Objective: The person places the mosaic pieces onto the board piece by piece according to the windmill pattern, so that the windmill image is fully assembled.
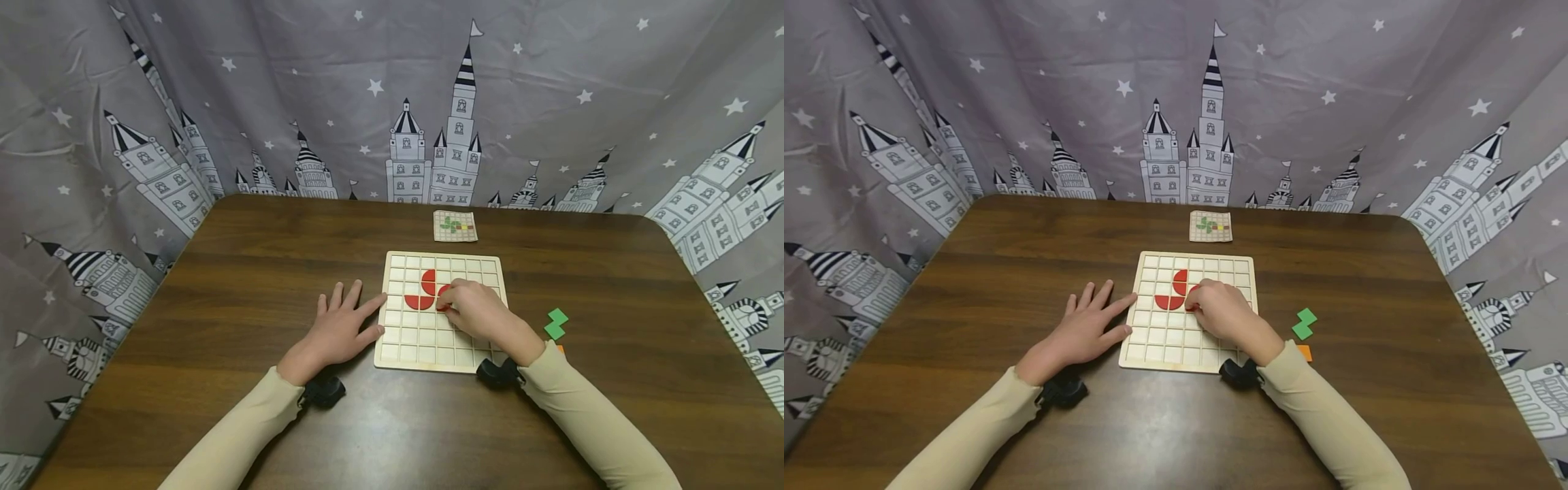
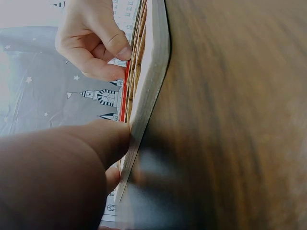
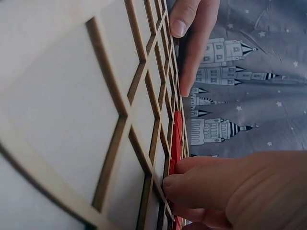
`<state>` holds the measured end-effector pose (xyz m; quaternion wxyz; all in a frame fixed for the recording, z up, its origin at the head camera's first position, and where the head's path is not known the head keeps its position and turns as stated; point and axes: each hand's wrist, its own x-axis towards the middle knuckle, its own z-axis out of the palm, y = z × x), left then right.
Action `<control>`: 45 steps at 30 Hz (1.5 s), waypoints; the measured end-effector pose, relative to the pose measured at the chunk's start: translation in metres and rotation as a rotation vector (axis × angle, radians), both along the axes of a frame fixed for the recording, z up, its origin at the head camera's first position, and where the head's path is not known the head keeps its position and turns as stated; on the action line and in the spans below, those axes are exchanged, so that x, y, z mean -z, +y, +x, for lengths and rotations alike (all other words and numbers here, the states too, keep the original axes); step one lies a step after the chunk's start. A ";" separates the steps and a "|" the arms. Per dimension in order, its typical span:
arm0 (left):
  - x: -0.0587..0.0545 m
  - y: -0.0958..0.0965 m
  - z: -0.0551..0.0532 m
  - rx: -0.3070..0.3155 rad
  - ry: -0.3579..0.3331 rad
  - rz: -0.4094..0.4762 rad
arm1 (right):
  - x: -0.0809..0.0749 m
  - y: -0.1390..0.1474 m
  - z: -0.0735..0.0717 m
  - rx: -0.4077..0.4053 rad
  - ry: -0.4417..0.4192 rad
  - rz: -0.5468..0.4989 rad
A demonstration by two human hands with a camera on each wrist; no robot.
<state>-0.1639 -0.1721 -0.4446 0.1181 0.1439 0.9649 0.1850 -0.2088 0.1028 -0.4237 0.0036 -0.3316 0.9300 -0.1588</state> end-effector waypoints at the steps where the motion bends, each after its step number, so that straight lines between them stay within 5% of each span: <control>1: 0.000 0.000 0.000 -0.001 0.000 -0.001 | 0.000 0.000 0.000 0.000 0.001 0.000; 21: 0.001 0.000 0.000 -0.003 0.004 0.004 | -0.001 0.007 -0.002 -0.016 0.023 -0.037; 34: 0.000 0.000 -0.001 0.003 0.002 -0.003 | -0.010 0.078 0.008 0.159 -0.041 -0.022; 45: 0.002 0.000 -0.002 -0.002 0.010 -0.017 | -0.010 0.110 0.027 0.202 -0.112 0.057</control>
